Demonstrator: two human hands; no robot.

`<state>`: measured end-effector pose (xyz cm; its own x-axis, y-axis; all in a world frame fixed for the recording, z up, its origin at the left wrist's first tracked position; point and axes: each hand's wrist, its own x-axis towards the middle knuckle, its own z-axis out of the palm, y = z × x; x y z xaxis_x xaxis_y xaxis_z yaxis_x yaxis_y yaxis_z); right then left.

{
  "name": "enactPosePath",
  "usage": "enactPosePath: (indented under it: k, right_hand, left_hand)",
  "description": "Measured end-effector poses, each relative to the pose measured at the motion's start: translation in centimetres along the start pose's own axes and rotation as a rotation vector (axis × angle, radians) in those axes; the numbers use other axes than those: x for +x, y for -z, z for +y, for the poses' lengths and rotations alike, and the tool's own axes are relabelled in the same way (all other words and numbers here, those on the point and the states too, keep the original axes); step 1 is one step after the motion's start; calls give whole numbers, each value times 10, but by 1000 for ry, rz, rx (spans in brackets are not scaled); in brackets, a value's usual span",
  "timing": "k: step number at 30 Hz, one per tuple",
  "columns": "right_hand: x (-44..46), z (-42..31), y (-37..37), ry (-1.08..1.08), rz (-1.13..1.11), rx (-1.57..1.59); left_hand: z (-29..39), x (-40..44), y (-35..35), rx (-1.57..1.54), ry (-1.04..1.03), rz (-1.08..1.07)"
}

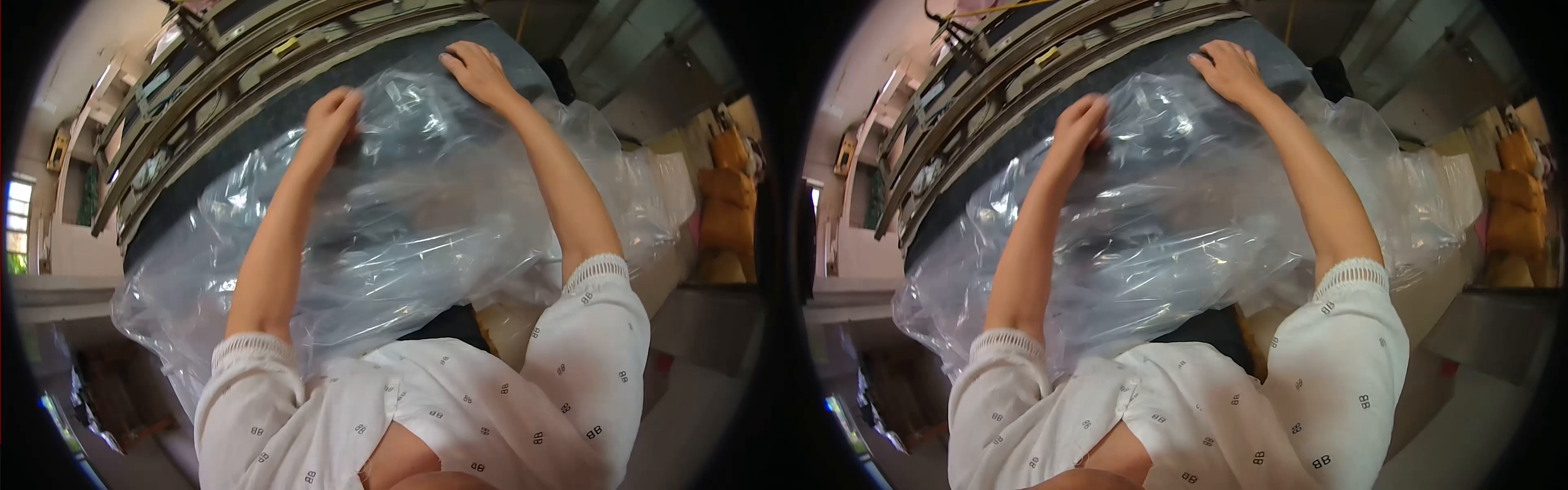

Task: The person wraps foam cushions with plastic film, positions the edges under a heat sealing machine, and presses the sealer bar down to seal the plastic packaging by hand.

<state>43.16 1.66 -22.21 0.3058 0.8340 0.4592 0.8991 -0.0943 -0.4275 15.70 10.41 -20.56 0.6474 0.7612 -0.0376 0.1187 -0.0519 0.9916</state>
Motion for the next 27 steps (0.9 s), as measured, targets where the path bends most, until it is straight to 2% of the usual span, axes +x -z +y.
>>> enactPosePath:
  k: [2,4,5,6,7,8,11,13,14,15,16,17,18,19,20,21,22,23,24,25,27]
  right_hand:
    - [1,22,-2,57,-10,-446]
    - [-1,29,-1,14,-66,-354]
    - [-3,32,0,-3,-98,-312]
    - [-7,33,-4,64,-94,-313]
    - [-13,24,-4,65,-71,-304]
    - [-22,6,-4,66,-50,-294]
    - [-45,-33,5,110,-124,-291]
    - [-49,-48,10,139,-228,-280]
    - [-44,-38,8,143,-204,-235]
    - [-38,-54,31,199,-292,-294]
    - [-23,8,5,308,-335,-567]
    - [-13,38,2,240,-247,-551]
    - [-3,68,-1,172,-158,-526]
    - [7,97,-4,107,-69,-495]
    - [15,102,10,51,-35,-345]
    - [21,118,17,-179,-54,-269]
    - [29,122,25,-449,-127,-265]
    - [36,145,25,-566,-169,-425]
    - [42,159,19,-690,-206,-589]
    - [40,141,22,-486,-98,-571]
    - [6,72,28,-83,73,-525]
  left_hand:
    - [4,-54,39,174,6,86]
    - [-2,-108,105,288,95,205]
    - [2,-138,130,287,189,351]
    - [-3,-167,161,350,224,451]
    - [-4,-198,191,399,288,517]
    - [-19,-229,234,395,250,513]
    - [-42,-321,337,586,462,870]
    - [-84,-390,456,667,484,978]
    - [-95,-407,506,820,419,931]
    - [-102,-427,531,969,363,884]
    - [-90,-417,524,948,345,789]
    - [-85,-398,516,1128,294,730]
    - [-68,-375,504,1055,585,644]
    - [-60,-337,474,1000,577,683]
    - [-85,-317,493,858,518,660]
    - [-104,-289,490,705,302,786]
    - [-97,-261,464,754,237,829]
    - [-114,-241,466,968,128,979]
    - [-123,-229,480,1030,112,1100]
    - [-135,-223,488,1087,104,1217]
    - [-142,-223,508,1067,147,1282]
